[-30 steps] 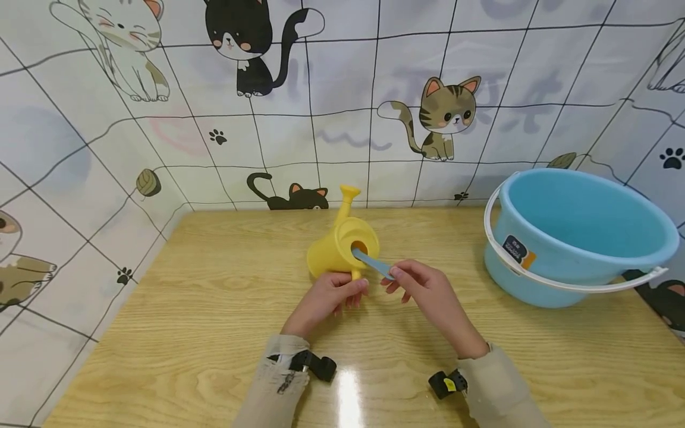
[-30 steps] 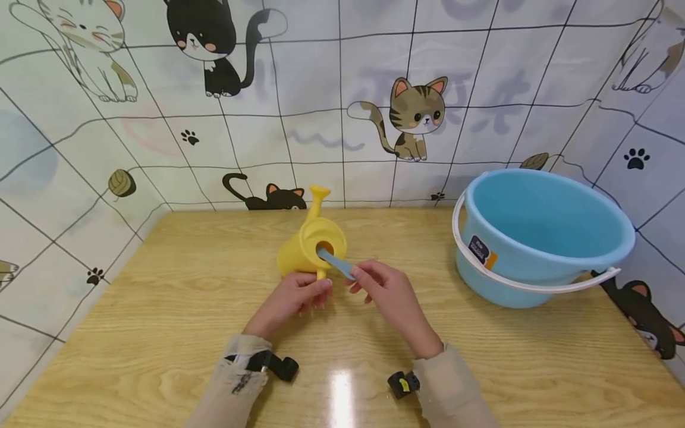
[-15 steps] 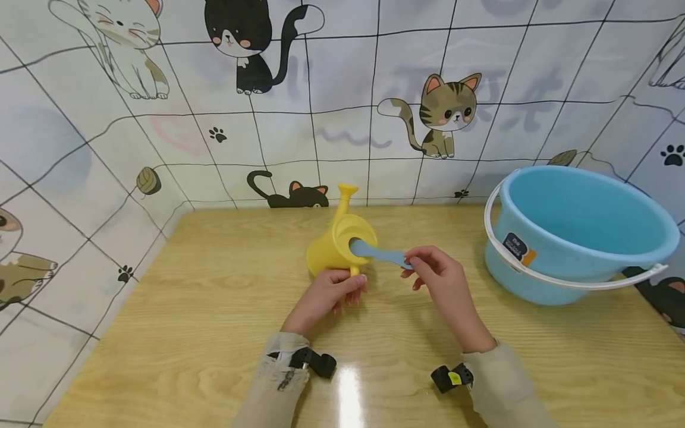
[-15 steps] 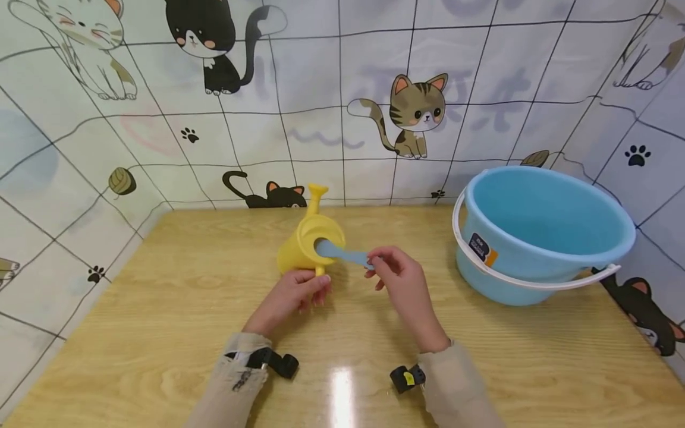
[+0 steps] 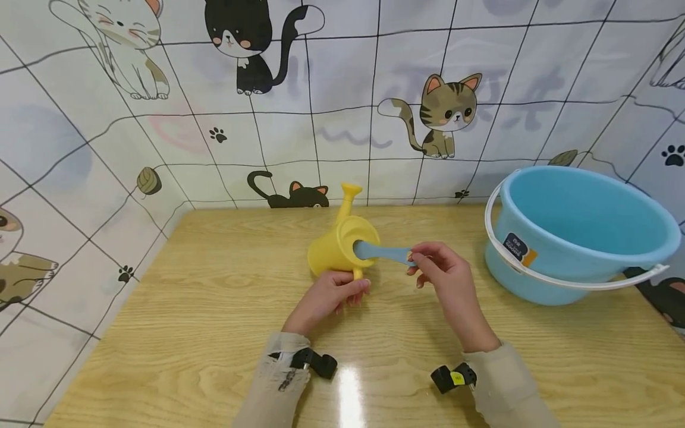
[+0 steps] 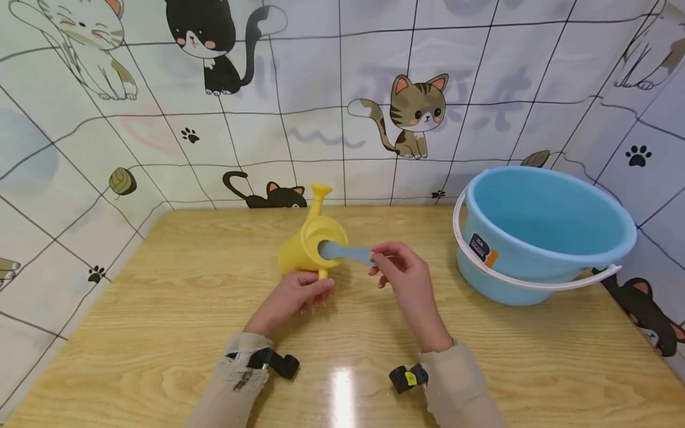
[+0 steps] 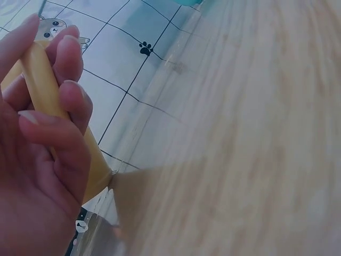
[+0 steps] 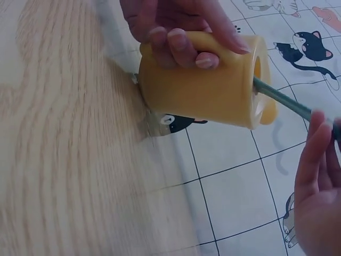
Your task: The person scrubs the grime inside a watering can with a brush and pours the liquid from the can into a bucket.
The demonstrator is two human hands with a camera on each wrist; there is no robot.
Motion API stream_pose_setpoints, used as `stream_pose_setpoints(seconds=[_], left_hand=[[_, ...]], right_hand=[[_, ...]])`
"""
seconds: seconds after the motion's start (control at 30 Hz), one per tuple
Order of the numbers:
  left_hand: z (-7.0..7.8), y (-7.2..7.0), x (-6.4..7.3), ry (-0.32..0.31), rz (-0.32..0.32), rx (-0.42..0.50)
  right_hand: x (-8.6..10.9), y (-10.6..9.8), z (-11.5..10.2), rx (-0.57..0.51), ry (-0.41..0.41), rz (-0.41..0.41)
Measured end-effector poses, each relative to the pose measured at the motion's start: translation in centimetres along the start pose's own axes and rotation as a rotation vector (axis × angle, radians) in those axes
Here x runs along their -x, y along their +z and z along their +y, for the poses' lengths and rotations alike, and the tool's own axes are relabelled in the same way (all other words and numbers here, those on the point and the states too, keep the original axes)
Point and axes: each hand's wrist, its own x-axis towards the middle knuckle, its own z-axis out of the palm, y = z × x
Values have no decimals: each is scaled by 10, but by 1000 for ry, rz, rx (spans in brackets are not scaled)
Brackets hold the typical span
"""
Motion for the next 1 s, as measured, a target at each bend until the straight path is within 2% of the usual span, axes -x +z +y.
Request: stream_pose_setpoints(seconds=[0.2,0.37,0.5,0.67,0.87,1.0], left_hand=[[0,1,-1,-11,-4,-33],[1,1,-1,-8,1,-50],[0,1,-1,-15,0,-47],[0,1,-2,-6,-4,-53],[-2,1,-2,-7,-20,-49],[-2,1,-2,-5,-18,-46]], right_hand=[[3,7,-3,8,-40,-162],[5,13,-2,44,-35,-229],[8,17,-6,94,2,-227],[10,21,-17,173,11,-186],[12,22,-20,194,30,-174],[13,22,-20,216,14,-138]])
